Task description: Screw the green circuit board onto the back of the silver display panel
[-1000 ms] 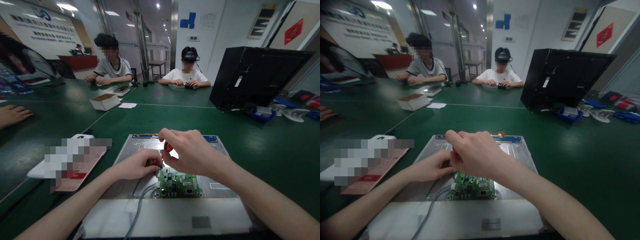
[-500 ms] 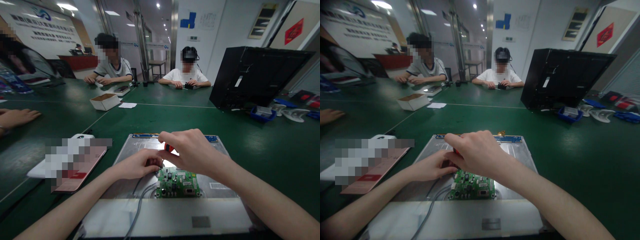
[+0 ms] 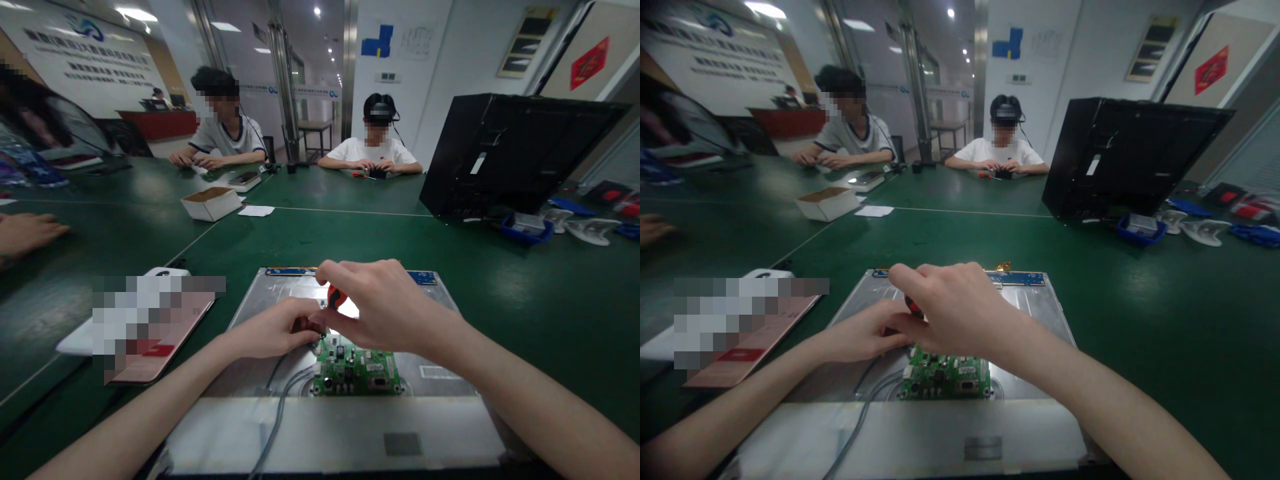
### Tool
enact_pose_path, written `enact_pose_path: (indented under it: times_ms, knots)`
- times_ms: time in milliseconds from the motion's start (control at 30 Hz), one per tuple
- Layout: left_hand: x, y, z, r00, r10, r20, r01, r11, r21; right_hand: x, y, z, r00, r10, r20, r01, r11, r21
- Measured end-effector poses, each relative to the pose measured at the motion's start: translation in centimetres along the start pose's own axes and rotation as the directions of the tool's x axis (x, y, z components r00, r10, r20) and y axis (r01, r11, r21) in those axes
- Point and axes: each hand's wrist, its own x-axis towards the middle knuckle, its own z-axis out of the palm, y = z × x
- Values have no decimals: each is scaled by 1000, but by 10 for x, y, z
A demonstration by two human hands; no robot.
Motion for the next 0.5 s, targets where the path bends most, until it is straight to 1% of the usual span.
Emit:
enact_pose_path:
  times_ms: [167,300,400,500]
  knots:
    - [0,2,0,999,35,-11,-35,999,-2,1,0,1,1000,19,20,-19,1000,5]
    - [0,1,2,999,43,-17,-42,998,55,0,-2,-1,999,41,29,-42,999,32]
    - [0,1,3,998,53,-27,-50,994,96,0,-3,-1,999,35,24,-36,999,27]
    - [0,2,4,997,71,-21,-69,993,101,1,-2,-1,1000,18,23,-19,1000,23]
